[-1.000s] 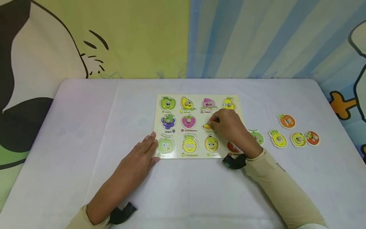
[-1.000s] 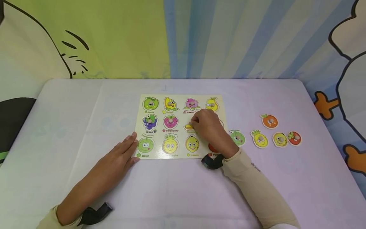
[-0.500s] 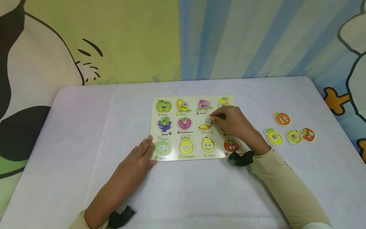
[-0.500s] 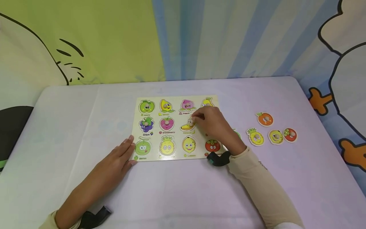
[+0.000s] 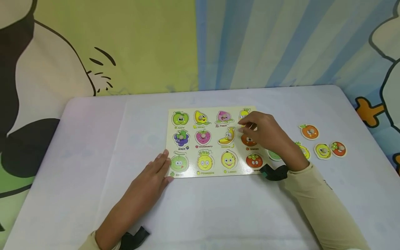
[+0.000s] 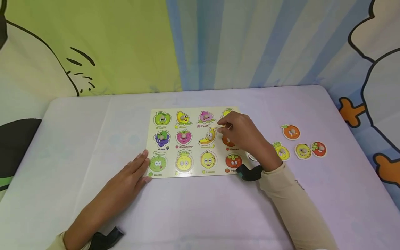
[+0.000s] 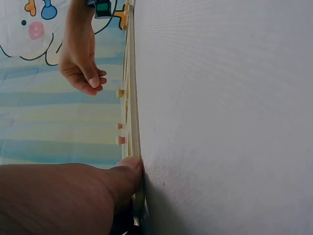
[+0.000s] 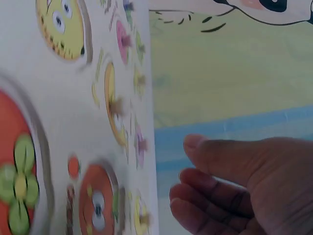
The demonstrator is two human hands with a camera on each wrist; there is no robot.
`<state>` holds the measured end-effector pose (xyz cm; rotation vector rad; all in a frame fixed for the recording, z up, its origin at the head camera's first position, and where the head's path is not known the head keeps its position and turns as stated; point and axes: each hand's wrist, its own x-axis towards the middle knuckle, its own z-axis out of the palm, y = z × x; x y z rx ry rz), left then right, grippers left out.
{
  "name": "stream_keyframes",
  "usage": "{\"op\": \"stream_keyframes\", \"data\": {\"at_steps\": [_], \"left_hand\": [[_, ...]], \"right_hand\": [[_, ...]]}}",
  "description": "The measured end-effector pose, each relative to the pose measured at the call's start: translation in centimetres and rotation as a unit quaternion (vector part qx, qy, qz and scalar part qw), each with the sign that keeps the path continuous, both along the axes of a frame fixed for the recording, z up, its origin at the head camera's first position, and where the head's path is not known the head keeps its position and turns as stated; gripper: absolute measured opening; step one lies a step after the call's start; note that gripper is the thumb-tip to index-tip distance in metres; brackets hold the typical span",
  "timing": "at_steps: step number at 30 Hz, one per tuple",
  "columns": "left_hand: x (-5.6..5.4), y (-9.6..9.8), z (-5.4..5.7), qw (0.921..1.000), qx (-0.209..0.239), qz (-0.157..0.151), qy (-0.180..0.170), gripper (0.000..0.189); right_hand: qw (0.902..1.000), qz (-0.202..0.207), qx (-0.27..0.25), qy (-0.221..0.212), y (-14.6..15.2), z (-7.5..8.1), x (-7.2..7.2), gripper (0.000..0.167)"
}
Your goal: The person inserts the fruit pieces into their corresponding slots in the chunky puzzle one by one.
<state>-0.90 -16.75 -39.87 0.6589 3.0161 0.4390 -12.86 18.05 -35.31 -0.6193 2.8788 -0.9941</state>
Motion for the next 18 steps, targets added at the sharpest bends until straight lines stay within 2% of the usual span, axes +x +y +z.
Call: {"op": "stream_keyframes", "data": {"at_steps": [6, 13, 18], "left_hand": [[0.0, 0.1, 0.0, 1.0000, -0.003, 0.003, -0.003, 0.061], [0.0, 0.0, 0.0, 0.9999, -0.003, 0.007, -0.008, 0.061], [-0.1, 0.1, 0.0, 1.0000, 0.000, 0.003, -0.005, 0.062]], "right_hand": [[0.9989, -0.012, 0.007, 0.044, 2.7, 0.3, -0.2, 0.020], [0.9948, -0.066, 0.029, 0.071, 6.2, 1.1, -0.1, 0.019], [0.9908, -0.093, 0.055, 0.082, 9.4, 0.9, 0.6, 0.021]]}}
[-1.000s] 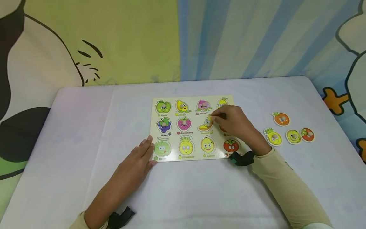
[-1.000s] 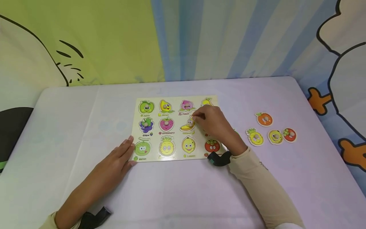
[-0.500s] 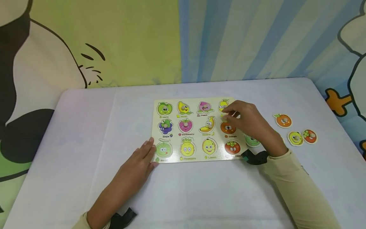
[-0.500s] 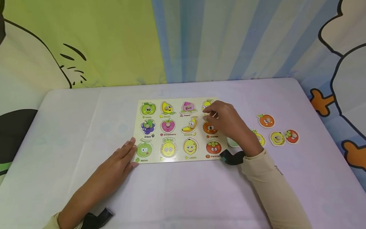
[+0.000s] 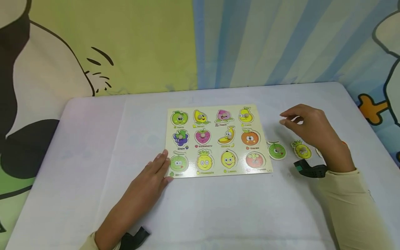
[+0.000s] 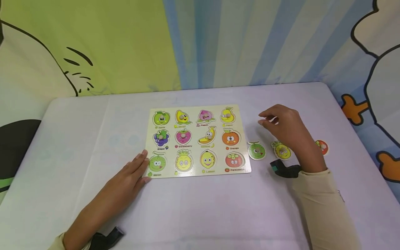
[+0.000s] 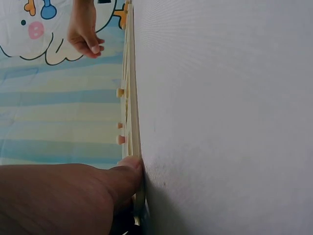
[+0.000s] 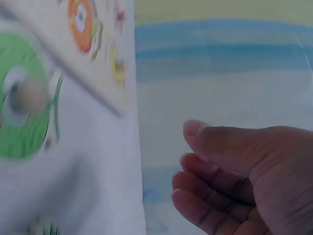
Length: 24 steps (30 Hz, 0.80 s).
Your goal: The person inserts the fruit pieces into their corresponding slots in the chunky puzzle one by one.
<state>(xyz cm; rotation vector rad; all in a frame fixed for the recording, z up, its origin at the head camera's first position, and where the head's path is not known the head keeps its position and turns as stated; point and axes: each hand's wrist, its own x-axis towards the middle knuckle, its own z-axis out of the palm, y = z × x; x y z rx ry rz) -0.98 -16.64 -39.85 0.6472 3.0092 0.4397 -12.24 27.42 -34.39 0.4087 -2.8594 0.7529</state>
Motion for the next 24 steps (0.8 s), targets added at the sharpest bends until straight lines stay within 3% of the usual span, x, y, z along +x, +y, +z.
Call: {"op": "stream_keyframes", "data": {"at_steps": [6, 12, 19, 24], "left_hand": [[0.0, 0.0, 0.1, 1.0000, -0.003, -0.001, 0.004, 0.062], [0.0, 0.1, 0.2, 1.0000, -0.003, 0.003, -0.006, 0.062], [-0.1, 0.2, 0.0, 0.9999, -0.005, 0.007, -0.008, 0.062], [-0.1, 0.1, 0.0, 0.9999, -0.003, 0.006, -0.009, 0.063]], "right_hand": [[0.9967, -0.069, 0.002, -0.043, 3.9, -0.2, 1.1, 0.021], [0.9893, -0.129, 0.002, -0.068, 6.6, -0.4, 1.3, 0.023], [0.9812, -0.161, 0.013, -0.106, 8.2, -2.0, 1.0, 0.027], [0.9762, -0.161, 0.023, -0.143, 8.7, -3.1, 0.7, 0.034]]}}
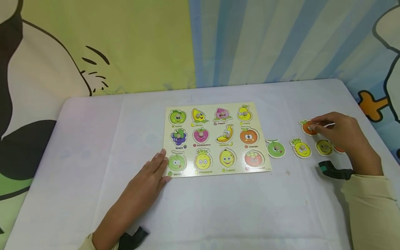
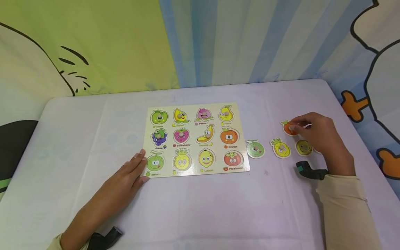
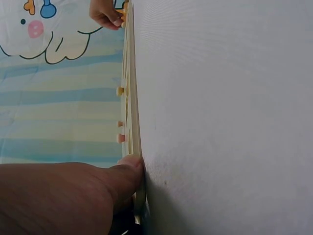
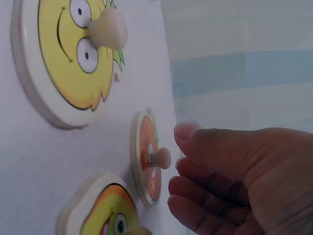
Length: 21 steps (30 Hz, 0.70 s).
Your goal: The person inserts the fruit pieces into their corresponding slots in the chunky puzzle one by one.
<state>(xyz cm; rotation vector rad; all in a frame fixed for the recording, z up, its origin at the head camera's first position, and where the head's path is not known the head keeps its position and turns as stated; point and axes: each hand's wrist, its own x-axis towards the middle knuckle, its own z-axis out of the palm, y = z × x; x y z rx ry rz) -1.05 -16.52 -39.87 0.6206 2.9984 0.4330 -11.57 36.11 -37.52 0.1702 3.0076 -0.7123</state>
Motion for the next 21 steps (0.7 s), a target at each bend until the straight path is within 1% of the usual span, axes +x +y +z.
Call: {"op": "stream_keyframes", "data": {"at_steps": [5, 14, 21], "left_hand": [[0.01, 0.02, -0.05, 1.0000, -0.002, 0.000, -0.003, 0.063], [-0.15, 0.02, 0.07, 1.0000, 0.002, -0.005, 0.002, 0.063], [-0.09, 0.06, 0.01, 1.0000, -0.001, -0.003, -0.001, 0.063]], "right_hand": [[0.9999, 0.005, 0.001, -0.010, 0.00, -0.43, -0.18, 0.034], [1.0000, -0.001, 0.002, -0.010, -0.02, -0.41, -0.11, 0.036], [0.9997, 0.003, -0.003, -0.023, -0.23, -0.56, -0.14, 0.036]]}}
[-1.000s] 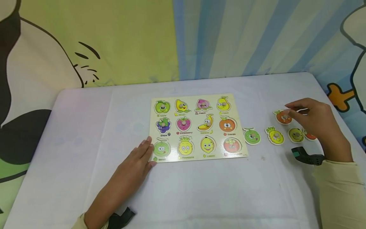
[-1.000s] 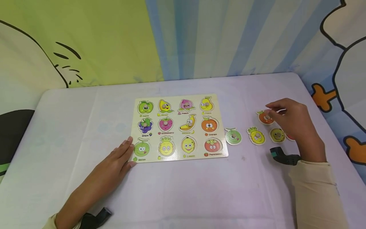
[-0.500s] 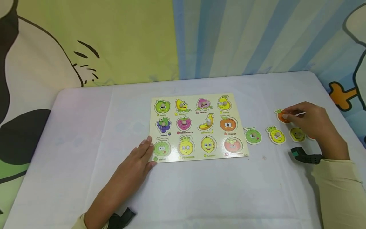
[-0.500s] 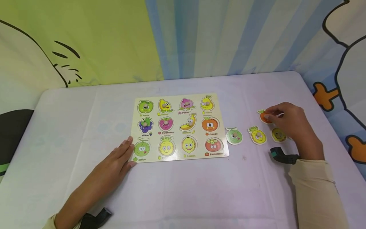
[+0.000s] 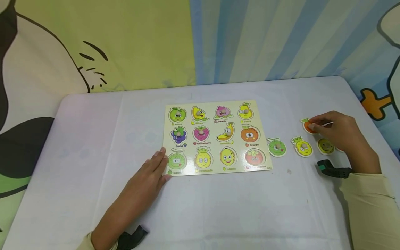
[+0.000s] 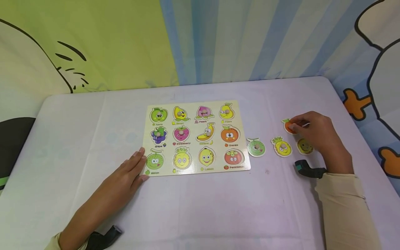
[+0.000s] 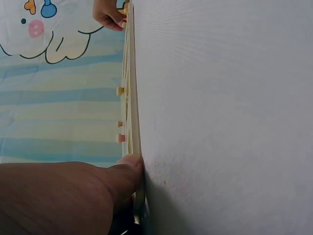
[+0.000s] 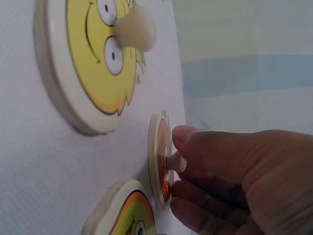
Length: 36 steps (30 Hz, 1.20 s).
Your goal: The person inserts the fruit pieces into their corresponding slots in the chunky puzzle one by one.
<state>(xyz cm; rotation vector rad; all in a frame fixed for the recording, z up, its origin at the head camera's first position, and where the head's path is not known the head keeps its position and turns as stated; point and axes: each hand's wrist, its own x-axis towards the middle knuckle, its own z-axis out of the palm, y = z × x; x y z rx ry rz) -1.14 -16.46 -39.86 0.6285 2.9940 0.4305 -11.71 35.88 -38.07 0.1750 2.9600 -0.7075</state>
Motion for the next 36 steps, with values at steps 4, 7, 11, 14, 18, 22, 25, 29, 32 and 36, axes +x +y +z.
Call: {"op": "stream_keyframes", "data": {"at_steps": [4, 7, 11, 14, 18, 22, 25, 29, 32, 36], "left_hand": [[0.0, 0.0, 0.0, 1.0000, -0.001, -0.002, 0.002, 0.064], [-0.1, 0.0, 0.0, 1.0000, 0.000, -0.003, 0.004, 0.064], [-0.1, 0.0, 0.0, 1.0000, -0.001, -0.002, 0.003, 0.064], [-0.1, 0.0, 0.0, 1.0000, -0.002, -0.002, 0.003, 0.063], [0.0, 0.1, 0.0, 1.0000, -0.002, -0.003, 0.005, 0.063], [0.0, 0.0, -0.1, 1.0000, -0.003, -0.006, 0.006, 0.063], [-0.1, -0.1, -0.1, 1.0000, -0.002, -0.007, 0.005, 0.063], [0.0, -0.1, -0.1, 1.0000, 0.000, -0.005, 0.005, 0.063], [0.0, -0.1, -0.1, 1.0000, 0.002, -0.004, 0.003, 0.063], [-0.1, -0.1, 0.0, 1.0000, 0.004, -0.004, 0.001, 0.063]], "right_hand": [[1.0000, 0.000, 0.001, -0.004, 0.0, 0.0, 0.0, 0.036], [1.0000, 0.000, 0.004, -0.002, 0.1, -0.2, 0.0, 0.035], [0.9998, 0.000, 0.019, 0.002, 0.1, -0.4, -0.1, 0.029], [0.9996, -0.002, 0.029, 0.003, 0.0, -0.5, -0.1, 0.024], [0.9994, -0.008, 0.033, 0.003, -0.1, -0.4, -0.1, 0.025], [0.9991, -0.019, 0.036, 0.007, -0.5, -0.2, 0.0, 0.028], [0.9993, -0.018, 0.029, 0.013, -1.0, 0.0, 0.0, 0.027], [0.9994, 0.000, 0.016, 0.029, -2.2, 0.4, 0.1, 0.024], [0.9988, 0.007, 0.015, 0.046, -3.2, 0.8, 0.2, 0.021], [0.9979, 0.013, 0.009, 0.063, -4.3, 1.2, 0.5, 0.018]]}}
